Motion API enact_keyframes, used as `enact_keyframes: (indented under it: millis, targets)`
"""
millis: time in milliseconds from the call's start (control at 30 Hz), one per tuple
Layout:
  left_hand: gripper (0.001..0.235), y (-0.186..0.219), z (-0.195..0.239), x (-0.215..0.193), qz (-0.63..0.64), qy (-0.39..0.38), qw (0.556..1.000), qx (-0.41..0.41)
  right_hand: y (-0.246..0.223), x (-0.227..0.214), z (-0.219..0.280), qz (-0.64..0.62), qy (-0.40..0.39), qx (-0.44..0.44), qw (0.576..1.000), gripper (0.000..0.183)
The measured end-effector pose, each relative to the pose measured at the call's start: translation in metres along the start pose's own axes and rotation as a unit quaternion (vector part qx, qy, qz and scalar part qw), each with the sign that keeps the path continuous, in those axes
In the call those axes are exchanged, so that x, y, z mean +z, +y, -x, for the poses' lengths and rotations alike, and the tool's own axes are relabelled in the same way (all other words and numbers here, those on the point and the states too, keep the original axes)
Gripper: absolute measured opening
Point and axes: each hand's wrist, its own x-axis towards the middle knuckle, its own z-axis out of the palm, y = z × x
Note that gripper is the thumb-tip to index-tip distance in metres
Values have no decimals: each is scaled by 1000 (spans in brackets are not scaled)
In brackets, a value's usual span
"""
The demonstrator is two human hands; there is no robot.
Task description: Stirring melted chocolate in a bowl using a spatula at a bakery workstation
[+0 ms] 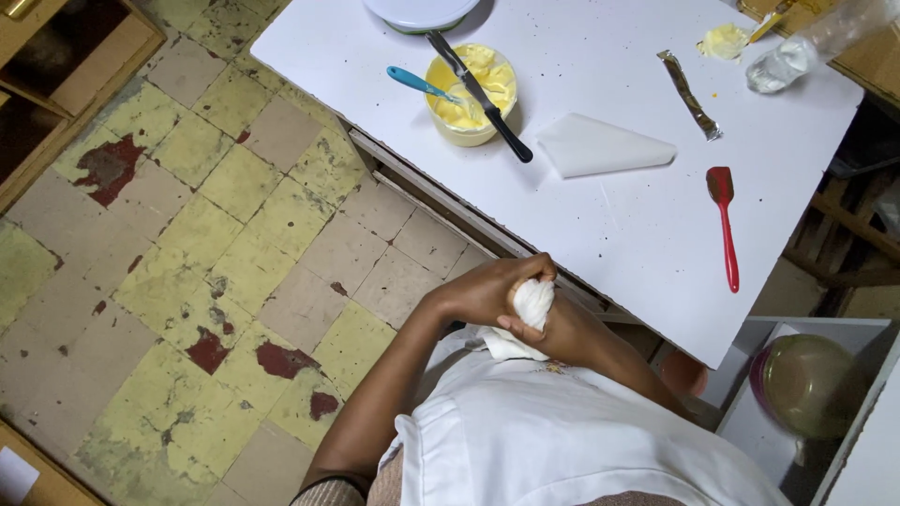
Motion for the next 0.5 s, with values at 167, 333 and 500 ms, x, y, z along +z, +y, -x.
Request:
enact_keyframes:
  millis: [167, 333, 500]
  targets:
    - [70, 23, 16, -27, 229, 13, 973, -3, 20, 4, 4, -28, 90, -12, 995, 30]
    - [97, 18, 24, 0, 152, 53, 984, -73, 60, -2, -3, -165, 137, 50, 975, 12]
    - [52, -98, 38, 59, 354, 268, 890, -105, 89, 5, -4, -200, 166, 85, 962, 19]
